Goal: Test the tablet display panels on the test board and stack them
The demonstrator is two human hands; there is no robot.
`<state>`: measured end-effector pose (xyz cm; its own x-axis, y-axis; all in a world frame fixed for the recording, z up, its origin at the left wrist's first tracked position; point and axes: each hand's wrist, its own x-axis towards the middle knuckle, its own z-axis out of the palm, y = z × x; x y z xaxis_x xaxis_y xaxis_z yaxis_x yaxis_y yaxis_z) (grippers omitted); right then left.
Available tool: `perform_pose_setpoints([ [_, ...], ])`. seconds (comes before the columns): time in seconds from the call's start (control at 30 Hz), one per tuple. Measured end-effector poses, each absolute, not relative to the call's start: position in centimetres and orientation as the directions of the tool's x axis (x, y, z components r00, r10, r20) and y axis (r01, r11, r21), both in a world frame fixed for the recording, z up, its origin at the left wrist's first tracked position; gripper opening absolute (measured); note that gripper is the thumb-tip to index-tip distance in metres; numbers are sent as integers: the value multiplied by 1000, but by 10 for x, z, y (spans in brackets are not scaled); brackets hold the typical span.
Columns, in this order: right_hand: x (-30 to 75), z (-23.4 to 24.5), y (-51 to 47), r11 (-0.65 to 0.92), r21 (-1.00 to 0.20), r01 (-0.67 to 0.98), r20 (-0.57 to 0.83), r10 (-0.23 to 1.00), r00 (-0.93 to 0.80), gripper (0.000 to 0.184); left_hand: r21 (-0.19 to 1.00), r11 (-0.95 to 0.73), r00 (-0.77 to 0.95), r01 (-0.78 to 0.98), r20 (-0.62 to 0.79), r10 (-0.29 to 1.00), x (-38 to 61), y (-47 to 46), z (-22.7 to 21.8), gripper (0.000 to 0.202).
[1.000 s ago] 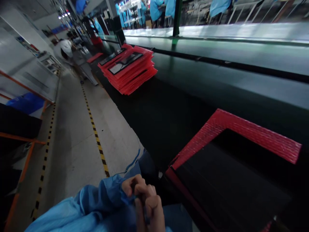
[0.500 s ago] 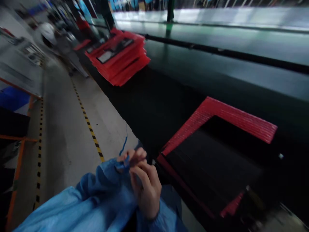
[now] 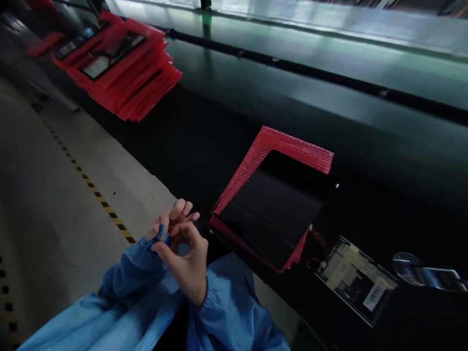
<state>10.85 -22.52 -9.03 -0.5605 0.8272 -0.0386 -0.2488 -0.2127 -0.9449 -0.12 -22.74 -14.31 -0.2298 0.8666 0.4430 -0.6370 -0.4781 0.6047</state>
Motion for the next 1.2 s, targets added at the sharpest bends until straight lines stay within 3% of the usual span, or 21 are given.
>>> perform_pose_setpoints([
  [0.1, 106, -86, -226, -296, -923, -246, -89, 785, -613, 25, 618, -512, -235, -596, 475, 848, -6, -230, -142, 45],
  [0.23, 106, -82, -227, -240, -938, -249, -26, 767, -642, 18, 643, -508, -212, -573, 482, 850, -6, -233, -135, 47],
  [0.33, 107, -78, -228, -180, -939, -294, 45, 781, -623, 10, 600, -543, -237, -588, 514, 825, -2, -235, -131, 45],
  [0.67, 102, -91, -236, 24, -904, -426, 266, 813, -519, 15, 422, -707, -437, -568, 573, 693, -7, -222, -95, 54],
  [0.93, 109, -83, -212, 267, -927, -262, 368, 780, -507, 25, 581, -576, -240, -575, 554, 797, -6, -195, -93, 71],
  [1.1, 107, -93, -217, 384, -888, -252, 459, 758, -464, 28, 629, -532, -357, -567, 394, 847, -3, -204, -91, 67],
  [1.2, 107, -102, -222, 416, -878, -239, 479, 748, -458, 29, 607, -519, -326, -602, 406, 853, 0, -206, -84, 63],
])
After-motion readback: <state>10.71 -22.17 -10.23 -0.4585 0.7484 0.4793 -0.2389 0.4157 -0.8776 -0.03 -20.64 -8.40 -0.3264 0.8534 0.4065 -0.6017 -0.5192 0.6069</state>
